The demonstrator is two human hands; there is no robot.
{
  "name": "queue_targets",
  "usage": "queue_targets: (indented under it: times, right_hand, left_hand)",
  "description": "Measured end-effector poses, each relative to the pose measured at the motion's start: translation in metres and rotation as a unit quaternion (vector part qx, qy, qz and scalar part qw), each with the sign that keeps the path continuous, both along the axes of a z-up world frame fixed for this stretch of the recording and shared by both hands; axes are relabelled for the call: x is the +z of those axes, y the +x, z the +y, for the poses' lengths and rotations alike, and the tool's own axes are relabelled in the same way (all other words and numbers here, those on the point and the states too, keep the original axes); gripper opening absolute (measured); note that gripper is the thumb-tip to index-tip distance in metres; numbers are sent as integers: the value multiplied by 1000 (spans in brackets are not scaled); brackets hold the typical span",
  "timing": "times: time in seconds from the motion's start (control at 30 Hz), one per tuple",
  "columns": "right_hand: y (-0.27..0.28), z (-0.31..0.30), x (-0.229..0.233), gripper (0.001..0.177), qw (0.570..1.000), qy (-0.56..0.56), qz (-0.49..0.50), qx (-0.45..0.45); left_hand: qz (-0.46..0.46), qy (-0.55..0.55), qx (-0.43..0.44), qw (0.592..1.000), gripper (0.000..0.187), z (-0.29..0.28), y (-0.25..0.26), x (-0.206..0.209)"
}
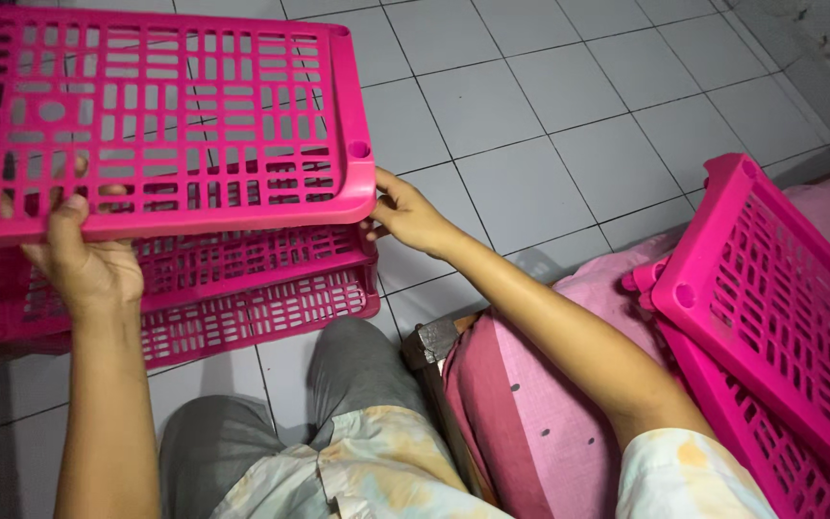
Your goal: The person assembles a pink plastic storage rack by inserting cylindrical legs into corner sockets on the base tray, then stacking additional trays and inserting more legs to form a multi-tiered unit. The person handles pink plastic trays and cylindrical legs, inserting them by hand without tools.
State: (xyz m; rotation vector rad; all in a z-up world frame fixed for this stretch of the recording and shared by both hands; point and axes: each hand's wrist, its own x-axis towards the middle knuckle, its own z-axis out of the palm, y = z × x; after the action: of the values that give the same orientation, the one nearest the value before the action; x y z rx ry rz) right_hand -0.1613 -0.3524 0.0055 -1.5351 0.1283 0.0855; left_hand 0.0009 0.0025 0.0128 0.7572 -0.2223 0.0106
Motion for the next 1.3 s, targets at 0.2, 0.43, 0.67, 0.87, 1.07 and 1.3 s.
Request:
queue_targets:
  times: [0.2, 0.43, 0.67, 0.87, 1.07, 1.3]
  right_hand:
    - [1, 3, -1, 54, 998, 24, -55, -18]
    - [-3, 10, -4, 48, 991, 62, -103, -63]
    - [1, 12, -25, 42, 982, -35, -162, -89]
    - [-2, -1, -30, 44, 986, 16, -166, -29]
    - [-3, -17, -17, 53, 989, 89, -110, 44]
    - [-9, -20, 16, 68, 965, 261, 16, 38]
  left_hand:
    - [16, -25, -1, 1000, 74, 3, -5, -7]
    - [5, -32, 3, 999, 74, 4, -17, -31]
    - [12, -21, -3, 1000, 71, 9, -22, -33]
    - [70, -32, 4, 997, 64, 10, -26, -42]
    - [83, -33, -12, 996, 63, 14, -27, -60]
    - [99, -31, -13, 995, 70, 15, -31, -64]
